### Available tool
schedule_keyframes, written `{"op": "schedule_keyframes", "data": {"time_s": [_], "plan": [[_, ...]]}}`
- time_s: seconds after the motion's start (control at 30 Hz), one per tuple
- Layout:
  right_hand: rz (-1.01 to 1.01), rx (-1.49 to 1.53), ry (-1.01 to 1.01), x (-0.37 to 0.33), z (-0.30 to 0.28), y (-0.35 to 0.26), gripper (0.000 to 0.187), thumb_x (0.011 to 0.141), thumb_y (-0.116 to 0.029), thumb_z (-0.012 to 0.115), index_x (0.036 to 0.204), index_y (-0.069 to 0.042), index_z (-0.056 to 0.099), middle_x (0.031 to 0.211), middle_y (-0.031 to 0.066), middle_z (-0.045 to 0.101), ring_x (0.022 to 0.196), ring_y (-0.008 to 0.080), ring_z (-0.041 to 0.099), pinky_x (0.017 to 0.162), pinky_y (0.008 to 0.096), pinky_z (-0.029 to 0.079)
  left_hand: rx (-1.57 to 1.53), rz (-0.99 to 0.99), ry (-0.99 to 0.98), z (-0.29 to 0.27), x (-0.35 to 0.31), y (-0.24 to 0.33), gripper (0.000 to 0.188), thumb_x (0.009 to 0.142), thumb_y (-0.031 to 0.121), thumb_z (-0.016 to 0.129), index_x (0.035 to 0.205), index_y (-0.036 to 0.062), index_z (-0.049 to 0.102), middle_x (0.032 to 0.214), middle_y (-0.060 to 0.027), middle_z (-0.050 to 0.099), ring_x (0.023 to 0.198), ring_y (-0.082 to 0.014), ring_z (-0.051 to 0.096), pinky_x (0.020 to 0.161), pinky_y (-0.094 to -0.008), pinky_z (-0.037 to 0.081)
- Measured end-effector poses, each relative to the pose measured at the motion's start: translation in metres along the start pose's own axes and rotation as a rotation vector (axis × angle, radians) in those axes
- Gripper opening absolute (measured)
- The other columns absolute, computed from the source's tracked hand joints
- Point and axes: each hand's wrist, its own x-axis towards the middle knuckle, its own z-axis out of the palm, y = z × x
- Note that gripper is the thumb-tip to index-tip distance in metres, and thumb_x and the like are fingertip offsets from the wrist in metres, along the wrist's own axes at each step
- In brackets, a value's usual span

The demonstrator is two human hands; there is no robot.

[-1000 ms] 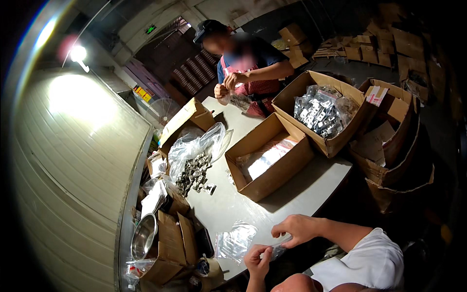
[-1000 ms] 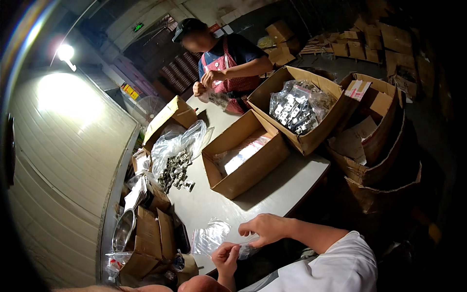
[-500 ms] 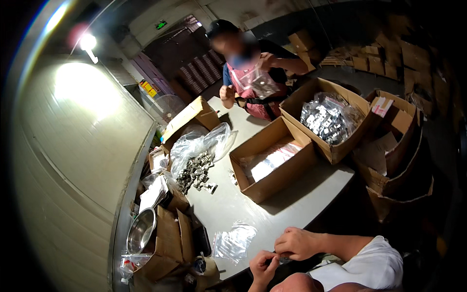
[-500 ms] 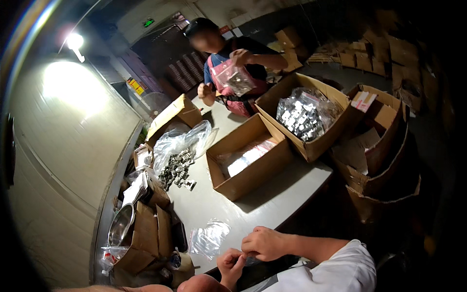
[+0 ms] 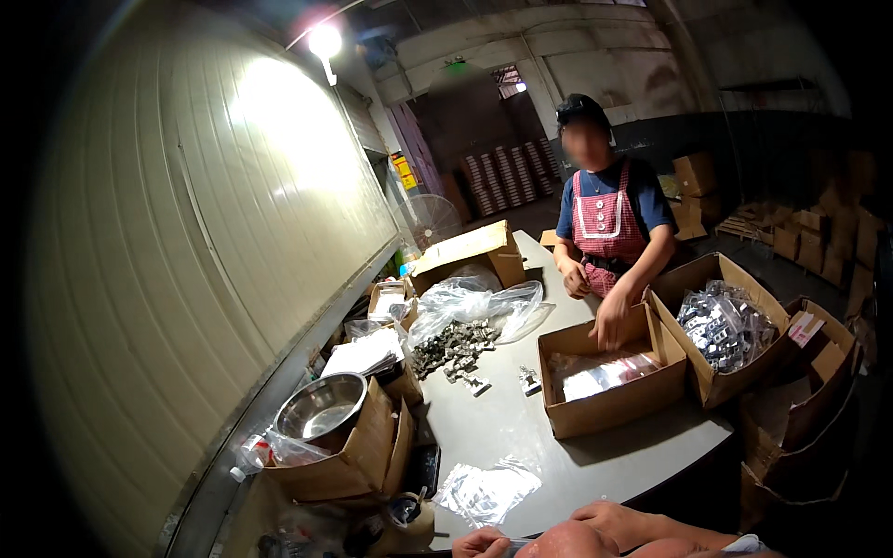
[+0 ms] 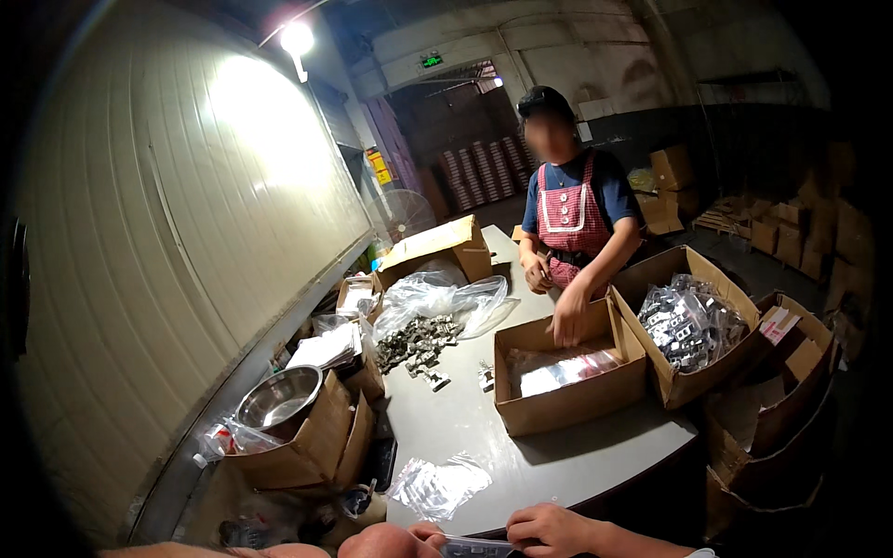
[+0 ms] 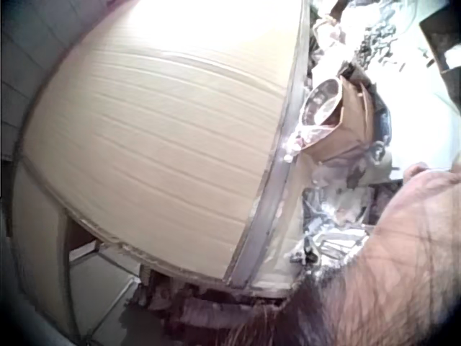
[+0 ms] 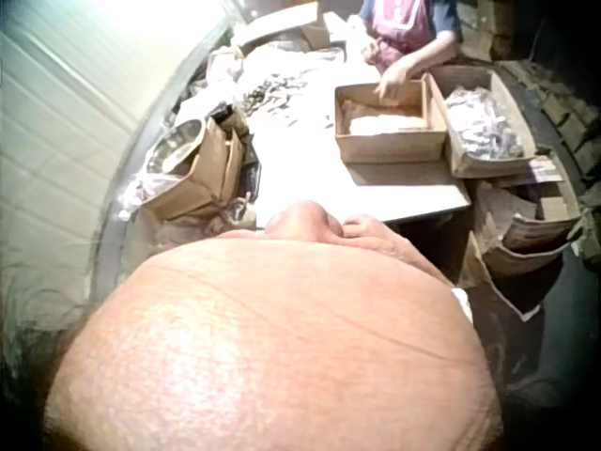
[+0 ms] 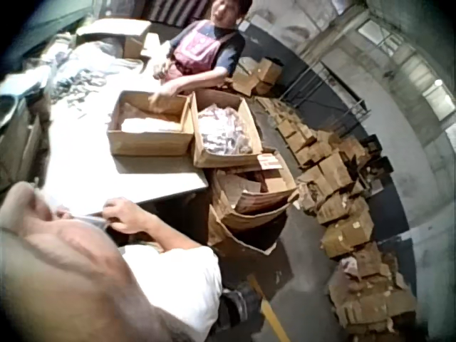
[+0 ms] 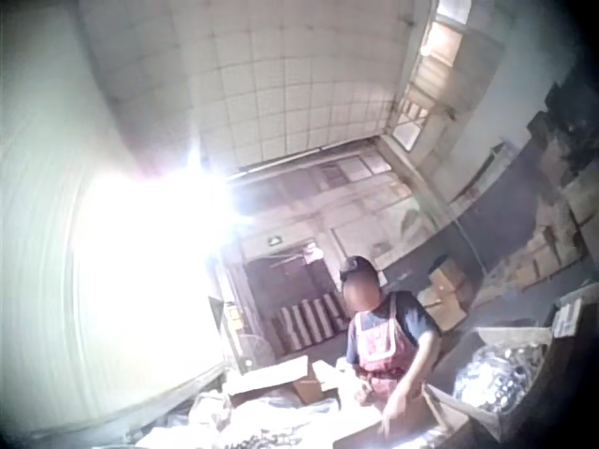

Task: The person sorts metal hinges from a pile on a table and places them into small plastic bags by hand.

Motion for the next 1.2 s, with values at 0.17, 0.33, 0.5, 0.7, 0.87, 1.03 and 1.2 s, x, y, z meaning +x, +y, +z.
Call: {"op": "schedule_keyframes", "data": {"time_s": [0.17, 0.33, 0.5, 0.7, 0.87, 1.03, 1.2], "plan": [[0.426, 0.628, -0.119, 0.007, -0.017, -0.009, 0.022, 0.088, -0.011, 0.065, 0.108, -0.001, 0.066, 0.103, 0.0121, 0.067, 0.096, 0.0226, 0.064, 0.081, 0.0335, 0.05, -0.061, -0.004, -0.009, -0.005, 0.003, -0.002, 0.012, 0.086, 0.007, 0.069, 0.095, -0.001, 0.065, 0.089, -0.0063, 0.065, 0.081, -0.0143, 0.061, 0.07, -0.0297, 0.05], [0.73, 0.706, 0.05, -0.005, -0.064, -0.005, 0.015, 0.097, -0.005, 0.051, 0.108, 0.0, 0.06, 0.095, 0.0099, 0.065, 0.086, 0.0164, 0.068, 0.075, 0.0291, 0.054, 0.386, 0.23, -0.022, -0.001, 0.013, -0.016, 0.016, 0.086, 0.01, 0.069, 0.098, -0.0012, 0.065, 0.093, -0.0079, 0.064, 0.086, -0.0173, 0.061, 0.074, -0.0325, 0.049], [0.33, 0.088, 1.18, -0.026, -0.172, 0.007, 0.009, 0.098, -0.014, 0.054, 0.091, -0.009, 0.05, 0.088, 0.0017, 0.058, 0.077, 0.0124, 0.061, 0.068, 0.0266, 0.053, 1.384, 0.457, 0.054, -0.018, 0.052, -0.081, 0.046, 0.082, 0.03, 0.068, 0.118, 0.0011, 0.059, 0.124, -0.0199, 0.055, 0.118, -0.0411, 0.049, 0.096, -0.0505, 0.039], [0.492, 0.328, 1.571, -0.058, -0.205, 0.072, 0.009, 0.099, -0.018, 0.053, 0.101, -0.012, 0.047, 0.092, 0.0031, 0.06, 0.079, 0.0132, 0.062, 0.064, 0.0251, 0.053, 1.223, 0.39, 0.085, -0.02, 0.068, -0.074, 0.02, 0.082, 0.017, 0.067, 0.1, 0.0066, 0.069, 0.115, -0.0124, 0.064, 0.111, -0.0366, 0.056, 0.093, -0.0464, 0.045], [0.785, 0.471, 1.07, -0.029, -0.077, 0.081, 0.007, 0.09, -0.004, 0.059, 0.088, -0.007, 0.052, 0.077, 0.004, 0.059, 0.06, 0.0112, 0.06, 0.054, 0.026, 0.052, 1.211, 0.479, 0.104, -0.028, 0.097, -0.073, 0.006, 0.081, 0.01, 0.067, 0.083, 0.0038, 0.067, 0.101, -0.015, 0.069, 0.098, -0.0399, 0.063, 0.089, -0.044, 0.05], [0.774, 0.386, 0.185, 0.016, 0.02, 0.095, 0.017, 0.088, -0.014, 0.066, 0.099, -0.003, 0.062, 0.08, 0.0067, 0.064, 0.075, 0.0143, 0.062, 0.068, 0.0286, 0.051, 1.127, 0.335, 0.296, -0.029, 0.113, -0.062, 0.007, 0.076, 0.005, 0.068, 0.076, 0.003, 0.062, 0.093, -0.0138, 0.068, 0.084, -0.0395, 0.063, 0.08, -0.045, 0.05], [0.632, 0.309, -0.128, 0.057, 0.058, 0.121, 0.035, 0.086, -0.019, 0.07, 0.117, -0.006, 0.061, 0.098, 0.0117, 0.065, 0.084, 0.0161, 0.063, 0.075, 0.0295, 0.052, 1.23, 0.764, 0.445, -0.021, 0.108, -0.049, 0.008, 0.073, -0.001, 0.07, 0.076, 0.0021, 0.064, 0.088, -0.0122, 0.067, 0.076, -0.0345, 0.063, 0.073, -0.0425, 0.052]]}}
